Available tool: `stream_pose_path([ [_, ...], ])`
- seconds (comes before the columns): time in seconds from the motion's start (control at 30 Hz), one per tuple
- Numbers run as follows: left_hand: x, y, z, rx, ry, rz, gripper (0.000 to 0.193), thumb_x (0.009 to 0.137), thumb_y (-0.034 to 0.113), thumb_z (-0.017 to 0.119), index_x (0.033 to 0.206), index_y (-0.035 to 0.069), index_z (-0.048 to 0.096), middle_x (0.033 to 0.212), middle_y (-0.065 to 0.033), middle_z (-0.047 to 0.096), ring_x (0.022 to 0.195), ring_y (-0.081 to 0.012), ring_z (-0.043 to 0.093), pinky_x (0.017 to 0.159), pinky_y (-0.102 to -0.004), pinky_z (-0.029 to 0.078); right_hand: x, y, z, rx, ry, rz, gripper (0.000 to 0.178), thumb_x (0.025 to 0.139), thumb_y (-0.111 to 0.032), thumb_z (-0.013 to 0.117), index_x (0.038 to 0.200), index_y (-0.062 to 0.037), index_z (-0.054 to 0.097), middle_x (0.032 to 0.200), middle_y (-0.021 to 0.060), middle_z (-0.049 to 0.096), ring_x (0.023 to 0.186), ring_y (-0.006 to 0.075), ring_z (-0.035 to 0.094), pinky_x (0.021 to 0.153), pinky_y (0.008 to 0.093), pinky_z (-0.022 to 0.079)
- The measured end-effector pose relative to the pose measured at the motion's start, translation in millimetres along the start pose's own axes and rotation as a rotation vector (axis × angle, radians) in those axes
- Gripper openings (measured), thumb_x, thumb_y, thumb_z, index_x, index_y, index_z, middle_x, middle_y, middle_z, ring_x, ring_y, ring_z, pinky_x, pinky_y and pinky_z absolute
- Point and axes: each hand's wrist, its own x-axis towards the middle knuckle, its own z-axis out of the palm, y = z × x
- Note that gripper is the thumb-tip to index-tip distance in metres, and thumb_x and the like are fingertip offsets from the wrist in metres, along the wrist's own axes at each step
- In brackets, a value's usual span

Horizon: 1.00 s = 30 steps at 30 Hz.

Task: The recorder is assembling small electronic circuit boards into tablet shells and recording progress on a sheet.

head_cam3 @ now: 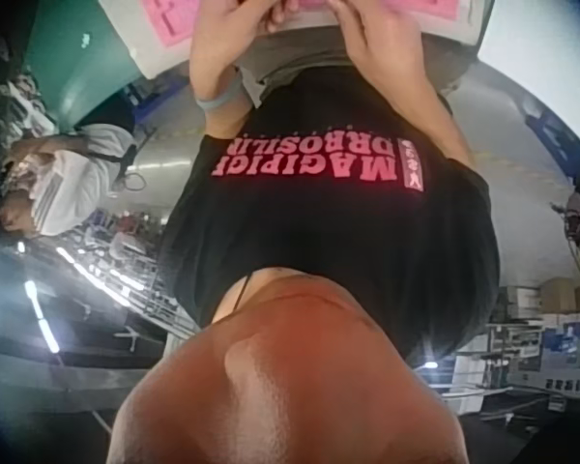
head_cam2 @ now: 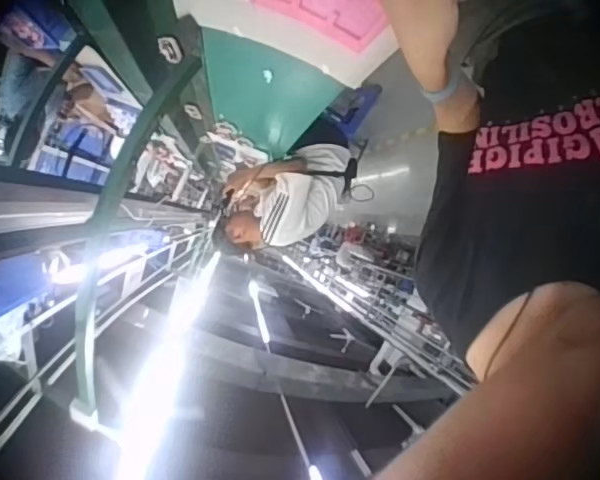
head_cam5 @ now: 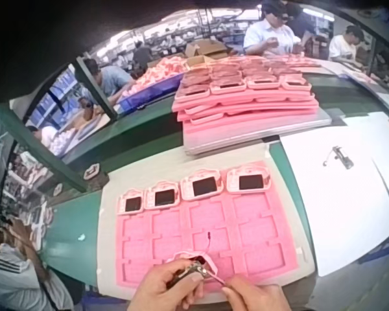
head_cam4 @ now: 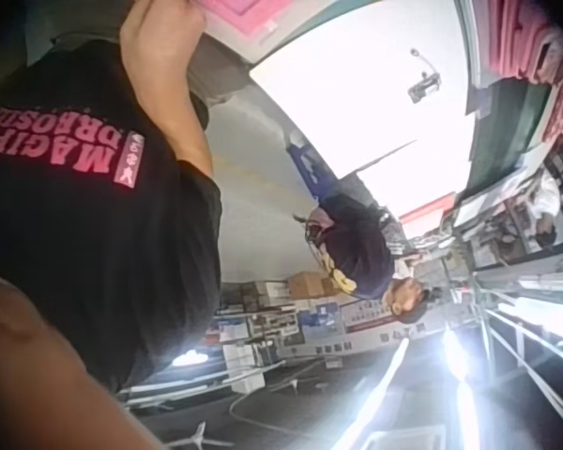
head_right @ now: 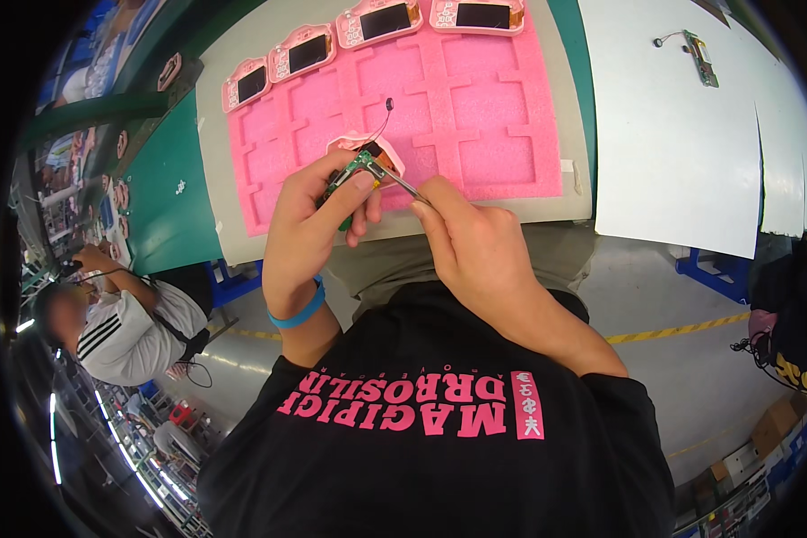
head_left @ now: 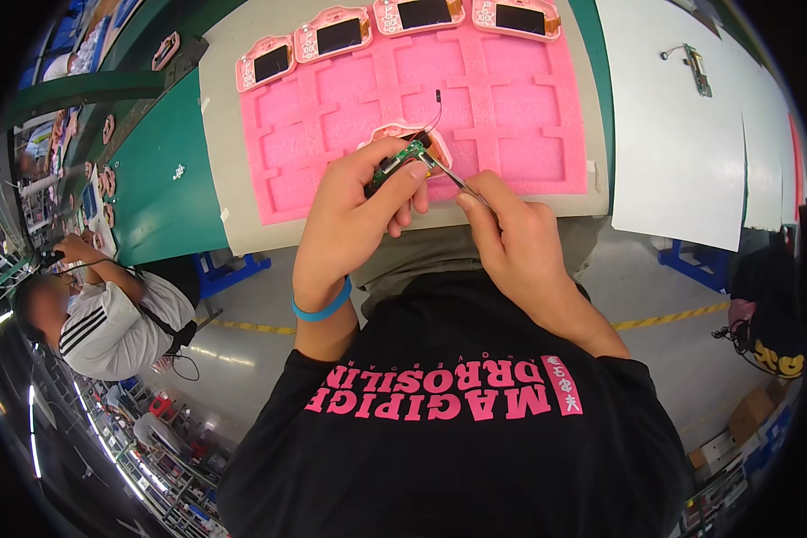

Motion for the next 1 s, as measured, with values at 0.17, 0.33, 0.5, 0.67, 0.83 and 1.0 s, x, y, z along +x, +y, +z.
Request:
stream_pose_path([
  [0.17,-0.7,0.2,-0.1,0.003,0.008,0.000,0.017,0.107,0.011,0.061,0.113,-0.001,0.073,0.078,-0.0041,0.069,0.063,-0.0085,0.055,0.055,-0.0216,0.046,-1.0,0.5,0.0,0.050,0.014,0.005,0.007,0.103,-0.003,0.067,0.110,-0.0034,0.070,0.066,0.0024,0.058,0.054,0.0159,0.046,0.053,0.0321,0.039],
  [0.33,-1.8,-0.5,-1.2,-0.009,0.009,0.006,0.017,0.107,0.011,0.061,0.112,-0.001,0.072,0.078,-0.0045,0.069,0.063,-0.0088,0.055,0.056,-0.0219,0.047,-1.3,0.3,-0.8,0.130,0.003,0.033,0.008,0.103,-0.003,0.067,0.110,-0.0029,0.071,0.067,0.0011,0.058,0.055,0.0144,0.046,0.053,0.0305,0.038],
  [0.5,-3.0,-0.2,-0.9,-0.020,0.008,0.018,0.017,0.108,0.011,0.061,0.112,-0.001,0.072,0.079,-0.0051,0.069,0.063,-0.0092,0.056,0.056,-0.0224,0.047,-0.8,0.1,3.1,0.090,0.043,-0.006,0.010,0.102,-0.002,0.067,0.111,-0.0019,0.073,0.067,0.0002,0.059,0.055,0.0128,0.046,0.053,0.0291,0.038],
  [0.67,-6.7,-0.7,1.0,-0.015,0.028,0.009,0.017,0.108,0.011,0.060,0.113,-0.001,0.071,0.079,-0.0053,0.069,0.064,-0.0096,0.056,0.057,-0.0228,0.048,-1.7,1.9,6.2,0.090,0.084,-0.030,0.014,0.101,0.000,0.068,0.113,-0.0010,0.076,0.065,-0.0001,0.059,0.055,0.0114,0.046,0.052,0.0281,0.038],
  [0.83,-11.8,-3.4,5.2,-0.026,0.069,0.000,0.018,0.108,0.011,0.060,0.115,-0.001,0.070,0.080,-0.0052,0.069,0.064,-0.0098,0.056,0.058,-0.0228,0.048,-2.8,4.1,8.8,0.099,0.109,-0.069,0.019,0.101,0.001,0.069,0.116,-0.0005,0.079,0.063,-0.0007,0.058,0.054,0.0100,0.046,0.051,0.0268,0.037],
  [1.0,-13.9,-6.7,4.4,-0.054,0.083,0.005,0.018,0.108,0.012,0.060,0.116,-0.001,0.070,0.080,-0.0049,0.069,0.064,-0.0098,0.056,0.059,-0.0224,0.048,-3.3,3.9,7.4,0.153,0.103,-0.081,0.020,0.101,0.001,0.069,0.118,-0.0005,0.080,0.063,-0.0013,0.058,0.054,0.0088,0.045,0.050,0.0258,0.036],
])
